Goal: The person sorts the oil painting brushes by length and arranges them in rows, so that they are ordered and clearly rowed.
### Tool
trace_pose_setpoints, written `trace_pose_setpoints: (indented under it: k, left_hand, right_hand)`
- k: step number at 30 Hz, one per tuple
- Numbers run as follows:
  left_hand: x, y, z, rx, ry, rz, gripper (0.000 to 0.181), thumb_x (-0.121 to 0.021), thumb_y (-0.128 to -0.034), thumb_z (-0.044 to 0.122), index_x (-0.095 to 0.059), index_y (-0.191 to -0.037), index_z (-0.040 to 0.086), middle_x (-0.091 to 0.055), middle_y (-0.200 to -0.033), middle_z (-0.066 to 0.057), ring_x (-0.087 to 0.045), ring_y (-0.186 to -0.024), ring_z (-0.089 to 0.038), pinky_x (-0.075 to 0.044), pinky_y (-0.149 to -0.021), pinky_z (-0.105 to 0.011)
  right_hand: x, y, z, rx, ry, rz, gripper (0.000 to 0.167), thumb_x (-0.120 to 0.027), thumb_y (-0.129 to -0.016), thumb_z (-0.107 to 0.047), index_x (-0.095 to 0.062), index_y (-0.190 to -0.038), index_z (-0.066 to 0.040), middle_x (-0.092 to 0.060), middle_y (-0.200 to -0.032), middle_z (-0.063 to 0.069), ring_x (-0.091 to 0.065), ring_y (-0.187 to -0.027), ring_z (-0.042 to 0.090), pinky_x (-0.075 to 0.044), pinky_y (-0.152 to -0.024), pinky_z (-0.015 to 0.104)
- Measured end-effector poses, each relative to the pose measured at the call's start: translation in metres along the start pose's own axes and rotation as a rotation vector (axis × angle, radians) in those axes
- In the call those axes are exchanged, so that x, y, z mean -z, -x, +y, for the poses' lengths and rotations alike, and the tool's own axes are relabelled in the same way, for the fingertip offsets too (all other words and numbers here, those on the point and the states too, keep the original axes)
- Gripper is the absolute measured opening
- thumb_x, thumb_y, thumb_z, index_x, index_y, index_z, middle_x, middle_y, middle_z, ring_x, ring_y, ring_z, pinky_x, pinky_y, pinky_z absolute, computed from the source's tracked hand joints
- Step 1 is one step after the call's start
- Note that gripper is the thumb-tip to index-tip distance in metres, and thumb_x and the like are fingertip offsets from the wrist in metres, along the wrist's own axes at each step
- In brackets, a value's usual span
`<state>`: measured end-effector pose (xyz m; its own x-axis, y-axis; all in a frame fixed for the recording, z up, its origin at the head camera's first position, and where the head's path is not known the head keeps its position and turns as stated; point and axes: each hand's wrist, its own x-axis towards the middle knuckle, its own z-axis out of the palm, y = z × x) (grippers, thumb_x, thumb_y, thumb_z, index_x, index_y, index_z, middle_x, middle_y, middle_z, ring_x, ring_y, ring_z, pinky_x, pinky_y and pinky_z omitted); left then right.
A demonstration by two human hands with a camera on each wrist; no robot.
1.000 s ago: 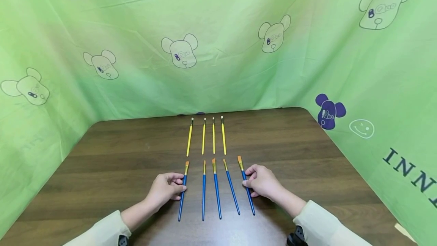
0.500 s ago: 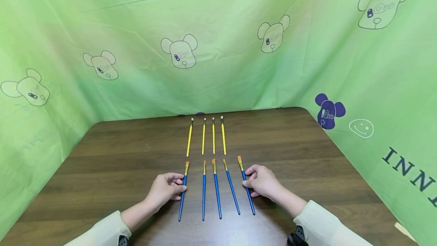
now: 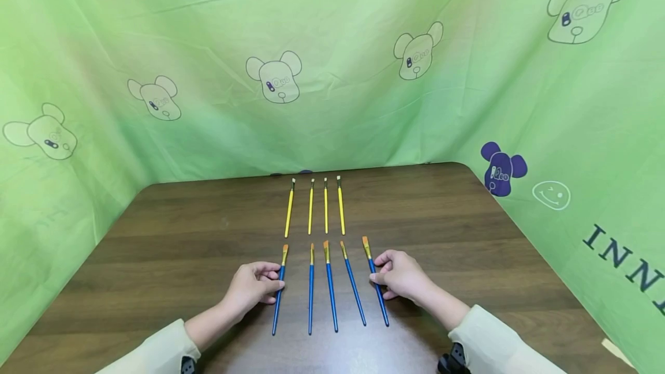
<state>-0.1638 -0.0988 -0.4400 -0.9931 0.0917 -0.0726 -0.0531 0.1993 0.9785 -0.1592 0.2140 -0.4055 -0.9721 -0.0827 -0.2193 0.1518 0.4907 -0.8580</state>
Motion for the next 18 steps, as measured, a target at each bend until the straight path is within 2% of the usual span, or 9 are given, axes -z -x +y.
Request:
trace_pose_setpoints:
  k: [4, 10, 18]
  left_hand:
    - [0.001, -0.001, 0.001, 0.011, 0.021, -0.006, 0.038, -0.075, -0.0738, -0.010, -0.064, -0.110, -0.012, -0.061, -0.084, -0.009, -0.061, -0.065, -0.011, -0.059, -0.053, -0.033]
    - [0.008, -0.001, 0.004, 0.061, 0.086, -0.028, 0.039, -0.073, -0.0765, -0.010, -0.062, -0.113, -0.014, -0.060, -0.086, -0.009, -0.063, -0.069, -0.012, -0.060, -0.056, -0.035]
    - [0.016, -0.004, 0.006, 0.071, 0.105, -0.095, 0.037, -0.073, -0.0799, -0.007, -0.061, -0.114, -0.015, -0.060, -0.087, -0.008, -0.064, -0.070, -0.013, -0.060, -0.061, -0.036]
  right_hand:
    - [0.001, -0.001, 0.000, 0.000, -0.012, 0.000, 0.034, -0.072, -0.082, 0.001, -0.055, -0.111, 0.012, -0.058, -0.079, 0.013, -0.058, -0.063, 0.022, -0.059, -0.054, 0.039]
    - [0.002, -0.002, 0.000, 0.004, -0.022, -0.004, 0.034, -0.071, -0.083, 0.000, -0.055, -0.111, 0.012, -0.059, -0.080, 0.012, -0.057, -0.065, 0.022, -0.059, -0.055, 0.039]
    - [0.008, -0.005, -0.005, 0.008, -0.012, -0.009, 0.034, -0.070, -0.085, -0.002, -0.055, -0.113, 0.011, -0.060, -0.082, 0.011, -0.059, -0.070, 0.022, -0.059, -0.057, 0.038]
